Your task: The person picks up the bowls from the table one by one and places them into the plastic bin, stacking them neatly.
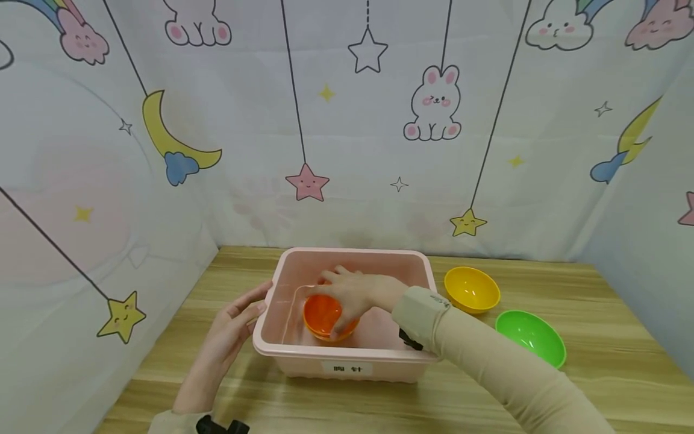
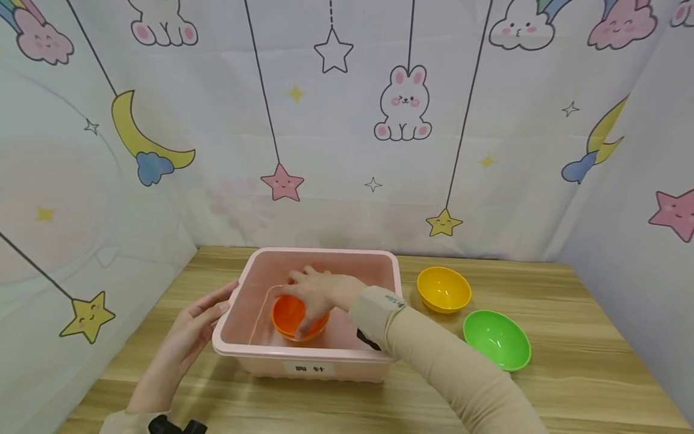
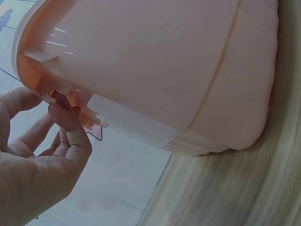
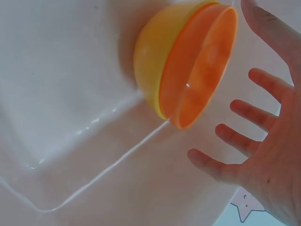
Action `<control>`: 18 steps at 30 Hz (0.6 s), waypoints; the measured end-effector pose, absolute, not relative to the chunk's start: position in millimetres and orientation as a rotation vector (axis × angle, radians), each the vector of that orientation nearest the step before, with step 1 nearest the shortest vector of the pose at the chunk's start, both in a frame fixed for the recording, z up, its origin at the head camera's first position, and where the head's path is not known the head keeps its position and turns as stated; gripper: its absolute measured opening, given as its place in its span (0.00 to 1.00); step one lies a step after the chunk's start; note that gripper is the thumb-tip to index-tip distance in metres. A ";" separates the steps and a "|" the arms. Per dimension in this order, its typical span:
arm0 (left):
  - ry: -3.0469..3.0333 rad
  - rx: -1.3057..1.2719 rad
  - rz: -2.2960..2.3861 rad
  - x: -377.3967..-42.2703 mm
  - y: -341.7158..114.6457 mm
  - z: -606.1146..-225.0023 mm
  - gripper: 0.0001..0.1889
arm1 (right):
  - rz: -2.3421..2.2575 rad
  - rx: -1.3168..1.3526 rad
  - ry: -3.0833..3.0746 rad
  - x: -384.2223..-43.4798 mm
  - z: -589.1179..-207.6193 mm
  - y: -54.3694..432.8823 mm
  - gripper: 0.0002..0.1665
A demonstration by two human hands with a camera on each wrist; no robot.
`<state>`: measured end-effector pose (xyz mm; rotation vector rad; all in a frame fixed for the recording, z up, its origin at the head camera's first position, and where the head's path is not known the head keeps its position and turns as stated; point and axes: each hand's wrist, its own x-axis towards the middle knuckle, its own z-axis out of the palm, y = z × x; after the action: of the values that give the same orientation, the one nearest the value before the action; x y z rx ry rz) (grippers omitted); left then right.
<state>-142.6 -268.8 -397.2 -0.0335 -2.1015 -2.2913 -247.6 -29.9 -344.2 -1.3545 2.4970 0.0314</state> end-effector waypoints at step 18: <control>-2.106 -0.072 -2.310 -142.8 -271.4 -399.4 0.24 | -0.042 -1.298 2.451 -243.3 -316.4 -13.1 0.46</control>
<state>-142.8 -271.4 -399.4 -0.0717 -2.1060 -2.3101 -243.3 -13.1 -316.4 -1.2983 2.4515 -0.0417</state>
